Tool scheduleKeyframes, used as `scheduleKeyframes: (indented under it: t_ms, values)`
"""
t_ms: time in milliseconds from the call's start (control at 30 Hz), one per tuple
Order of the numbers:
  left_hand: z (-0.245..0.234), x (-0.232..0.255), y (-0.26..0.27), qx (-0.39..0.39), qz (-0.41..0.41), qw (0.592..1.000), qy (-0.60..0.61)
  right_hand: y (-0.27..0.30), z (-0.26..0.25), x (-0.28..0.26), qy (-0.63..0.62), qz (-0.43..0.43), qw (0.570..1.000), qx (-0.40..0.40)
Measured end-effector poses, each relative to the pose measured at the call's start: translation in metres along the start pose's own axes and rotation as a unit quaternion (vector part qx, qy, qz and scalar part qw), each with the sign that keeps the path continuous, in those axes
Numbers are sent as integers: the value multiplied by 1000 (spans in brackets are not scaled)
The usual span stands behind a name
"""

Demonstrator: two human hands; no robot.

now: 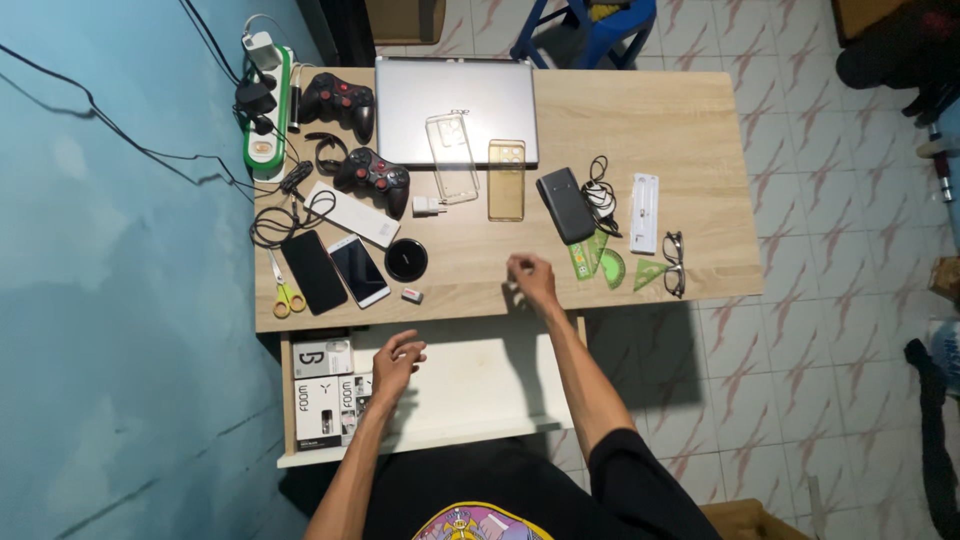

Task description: The person organizes a cluttered desk by moving items into a drawer. They handle a wallet, a small white object, a yellow highlighter, a black circular object, a small white box, and several phone cases. They place these items into the drawer and then close it.

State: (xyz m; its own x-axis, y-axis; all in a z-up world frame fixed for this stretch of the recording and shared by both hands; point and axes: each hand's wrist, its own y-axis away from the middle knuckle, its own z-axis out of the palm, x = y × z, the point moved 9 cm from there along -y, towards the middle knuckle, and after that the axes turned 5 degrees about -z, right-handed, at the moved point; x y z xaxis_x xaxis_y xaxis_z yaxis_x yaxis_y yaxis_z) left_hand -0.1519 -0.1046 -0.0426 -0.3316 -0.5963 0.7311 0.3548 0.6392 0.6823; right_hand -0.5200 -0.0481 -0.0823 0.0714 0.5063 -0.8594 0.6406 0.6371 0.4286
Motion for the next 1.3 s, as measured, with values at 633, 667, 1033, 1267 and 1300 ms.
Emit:
scheduleKeyframes:
  t_ms: [633, 667, 1033, 1267, 1300]
  values:
    - [-36, 24, -30, 27, -78, 997, 11, -120, -16, -24, 127, -22, 980, 149]
    - [-34, 24, -34, 21, -73, 997, 15, -117, -14, -20, 96, -10, 986, 135]
    - [54, 54, -47, -110, 62, 991, 50, 86, 18, -40, 53, -164, 981, 87]
    - [40, 33, -11, -78, 53, 987, -131, 180, 62, -15, 80, -109, 984, -115]
    - [37, 27, -2, -79, 40, 983, -159, 185, 67, -16, 76, -105, 982, -136]
